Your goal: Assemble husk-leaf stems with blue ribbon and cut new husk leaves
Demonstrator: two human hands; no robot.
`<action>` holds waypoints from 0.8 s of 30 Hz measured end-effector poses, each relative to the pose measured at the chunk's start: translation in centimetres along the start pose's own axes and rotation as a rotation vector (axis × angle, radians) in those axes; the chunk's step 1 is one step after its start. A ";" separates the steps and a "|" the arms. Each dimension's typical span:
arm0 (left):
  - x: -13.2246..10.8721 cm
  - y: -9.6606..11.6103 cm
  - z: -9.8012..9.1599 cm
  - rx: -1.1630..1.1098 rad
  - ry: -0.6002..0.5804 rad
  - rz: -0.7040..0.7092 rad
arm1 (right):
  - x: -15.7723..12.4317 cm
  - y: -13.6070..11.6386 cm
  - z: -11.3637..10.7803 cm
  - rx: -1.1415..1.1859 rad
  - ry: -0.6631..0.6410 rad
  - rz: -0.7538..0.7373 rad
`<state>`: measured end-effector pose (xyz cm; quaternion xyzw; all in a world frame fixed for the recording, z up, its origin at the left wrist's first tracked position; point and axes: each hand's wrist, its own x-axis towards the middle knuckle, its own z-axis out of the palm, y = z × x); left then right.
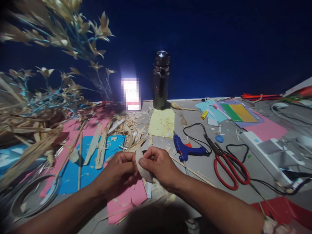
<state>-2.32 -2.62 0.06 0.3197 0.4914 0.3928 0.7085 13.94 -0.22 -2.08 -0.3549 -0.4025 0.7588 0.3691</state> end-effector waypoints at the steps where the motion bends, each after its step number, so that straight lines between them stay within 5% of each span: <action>1: 0.0 0.1 -0.1 -0.012 0.001 -0.003 | 0.0 -0.1 0.0 -0.004 0.009 -0.009; 24: 0.2 0.4 -0.4 -0.165 -0.082 0.007 | -0.2 -0.2 -0.4 0.042 -0.103 0.022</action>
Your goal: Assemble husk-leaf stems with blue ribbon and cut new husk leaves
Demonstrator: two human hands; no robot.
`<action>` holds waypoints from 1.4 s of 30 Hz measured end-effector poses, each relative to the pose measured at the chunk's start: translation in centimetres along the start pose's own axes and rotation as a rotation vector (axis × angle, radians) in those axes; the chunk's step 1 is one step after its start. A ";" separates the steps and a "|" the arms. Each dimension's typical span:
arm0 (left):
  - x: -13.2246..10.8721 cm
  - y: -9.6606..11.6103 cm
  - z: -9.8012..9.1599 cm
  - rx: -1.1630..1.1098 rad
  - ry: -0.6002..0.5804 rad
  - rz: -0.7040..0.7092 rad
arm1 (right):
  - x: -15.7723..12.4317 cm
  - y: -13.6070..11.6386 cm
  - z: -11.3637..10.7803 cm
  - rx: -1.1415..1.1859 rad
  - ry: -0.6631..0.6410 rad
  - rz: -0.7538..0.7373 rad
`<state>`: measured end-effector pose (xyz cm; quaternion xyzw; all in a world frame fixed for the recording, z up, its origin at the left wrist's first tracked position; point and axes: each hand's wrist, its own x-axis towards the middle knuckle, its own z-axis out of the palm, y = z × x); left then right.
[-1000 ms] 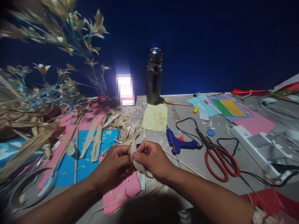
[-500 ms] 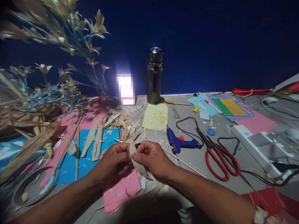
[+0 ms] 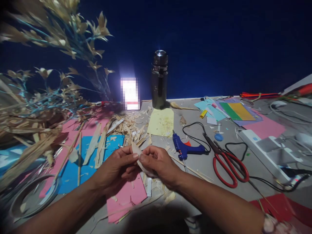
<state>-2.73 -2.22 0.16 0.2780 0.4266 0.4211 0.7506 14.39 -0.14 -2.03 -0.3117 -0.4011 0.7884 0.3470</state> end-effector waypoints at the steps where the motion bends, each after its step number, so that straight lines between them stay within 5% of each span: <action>1: 0.0 0.0 0.0 -0.011 0.004 0.002 | 0.0 0.0 0.1 0.008 -0.017 0.020; 18: 0.0 -1.0 0.2 -0.004 0.024 0.047 | 0.0 -0.4 0.2 -0.251 0.087 0.115; 25: -0.2 0.9 -0.1 -0.109 0.041 0.105 | -0.2 -1.7 0.4 -0.251 0.033 0.239; 30: -0.2 2.3 -0.5 -0.119 0.004 0.126 | -0.7 -2.4 0.6 -0.114 -0.135 0.178; 34: -0.1 1.7 -0.4 -0.112 0.011 0.116 | -0.5 -1.6 0.3 -0.028 -0.065 0.100; 42: -0.2 -0.9 0.4 -0.028 -0.070 0.092 | -0.4 -1.8 0.0 -0.258 0.033 0.018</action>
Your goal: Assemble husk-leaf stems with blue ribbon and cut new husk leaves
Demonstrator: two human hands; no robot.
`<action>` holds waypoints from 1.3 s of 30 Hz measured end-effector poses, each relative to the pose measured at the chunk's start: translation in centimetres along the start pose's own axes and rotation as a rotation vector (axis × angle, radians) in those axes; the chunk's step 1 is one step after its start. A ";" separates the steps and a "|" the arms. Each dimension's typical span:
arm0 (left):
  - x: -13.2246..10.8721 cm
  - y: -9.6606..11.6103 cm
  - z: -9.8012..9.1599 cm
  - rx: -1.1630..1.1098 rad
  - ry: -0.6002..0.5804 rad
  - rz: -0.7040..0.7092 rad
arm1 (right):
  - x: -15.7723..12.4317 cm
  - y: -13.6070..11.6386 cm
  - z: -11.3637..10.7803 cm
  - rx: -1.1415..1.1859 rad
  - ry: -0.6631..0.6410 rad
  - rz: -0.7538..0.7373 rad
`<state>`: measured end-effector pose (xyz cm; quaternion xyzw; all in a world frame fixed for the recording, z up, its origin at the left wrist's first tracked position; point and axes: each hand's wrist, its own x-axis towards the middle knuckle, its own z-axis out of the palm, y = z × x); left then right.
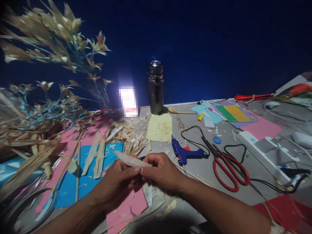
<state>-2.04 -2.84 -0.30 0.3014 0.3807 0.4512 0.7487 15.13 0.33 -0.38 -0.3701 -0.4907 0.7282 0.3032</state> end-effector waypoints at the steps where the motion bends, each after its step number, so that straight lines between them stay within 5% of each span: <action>1: 0.0 -0.1 0.1 0.006 0.002 0.009 | -0.1 -0.1 0.0 -0.015 0.000 0.000; 10: -0.4 0.1 -0.2 -0.104 -0.125 -0.081 | -0.2 -0.2 -1.2 0.062 -0.153 0.049; 15: -0.6 2.5 -1.1 -0.243 -0.158 -0.092 | 0.2 -0.7 -2.4 0.107 -0.148 0.084; 19: -0.6 6.1 -2.1 -0.336 -0.033 0.068 | 0.3 -1.4 -2.8 0.152 -0.151 0.062; 22: -0.6 7.7 -2.5 -0.187 0.056 0.138 | 0.2 -1.6 -2.7 0.097 -0.183 0.068; 29: -0.4 5.5 -2.1 0.412 -0.123 -0.156 | 0.0 -1.6 -2.7 -0.022 -0.295 0.138; 39: -0.3 3.8 -0.9 0.006 0.047 0.028 | 1.2 -1.4 -2.2 0.504 -0.077 -0.071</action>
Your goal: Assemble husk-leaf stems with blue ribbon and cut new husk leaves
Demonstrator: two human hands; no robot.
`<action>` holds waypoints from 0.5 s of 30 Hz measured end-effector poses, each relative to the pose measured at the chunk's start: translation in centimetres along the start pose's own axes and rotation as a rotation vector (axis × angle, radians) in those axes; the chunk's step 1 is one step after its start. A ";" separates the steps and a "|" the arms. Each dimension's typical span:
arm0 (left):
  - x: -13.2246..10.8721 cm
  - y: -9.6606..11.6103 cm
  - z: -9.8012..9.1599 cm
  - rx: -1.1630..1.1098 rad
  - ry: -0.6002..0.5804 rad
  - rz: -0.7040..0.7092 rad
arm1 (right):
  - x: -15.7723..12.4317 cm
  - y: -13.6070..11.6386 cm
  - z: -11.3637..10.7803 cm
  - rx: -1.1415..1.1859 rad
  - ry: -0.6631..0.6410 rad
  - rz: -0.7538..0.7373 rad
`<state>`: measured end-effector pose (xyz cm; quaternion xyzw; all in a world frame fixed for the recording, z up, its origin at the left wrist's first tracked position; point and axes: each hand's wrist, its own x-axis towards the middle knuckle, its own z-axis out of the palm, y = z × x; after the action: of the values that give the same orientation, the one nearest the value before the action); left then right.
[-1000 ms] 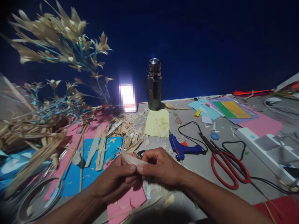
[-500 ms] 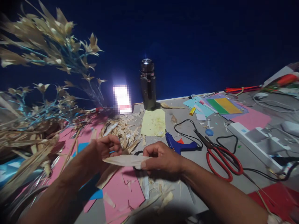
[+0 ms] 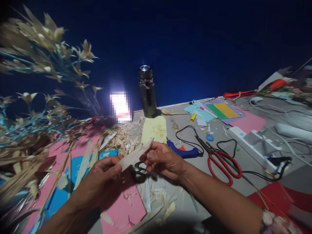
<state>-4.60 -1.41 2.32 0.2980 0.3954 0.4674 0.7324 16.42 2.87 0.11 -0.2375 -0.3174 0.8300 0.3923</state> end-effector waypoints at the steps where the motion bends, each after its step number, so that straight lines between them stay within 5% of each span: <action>1: 0.0 -0.3 0.1 -0.003 0.007 -0.001 | 0.1 0.3 0.2 0.002 0.012 0.003; 6: 0.1 -1.7 0.2 0.054 -0.006 -0.076 | 0.1 1.5 0.9 -0.053 0.052 -0.010; 15: 0.1 -2.5 0.3 0.305 -0.071 -0.003 | -0.5 2.7 1.5 -0.098 0.129 0.130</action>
<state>-3.17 -2.29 0.41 0.4215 0.4362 0.3900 0.6928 14.39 0.69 -0.69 -0.3295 -0.3158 0.8201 0.3451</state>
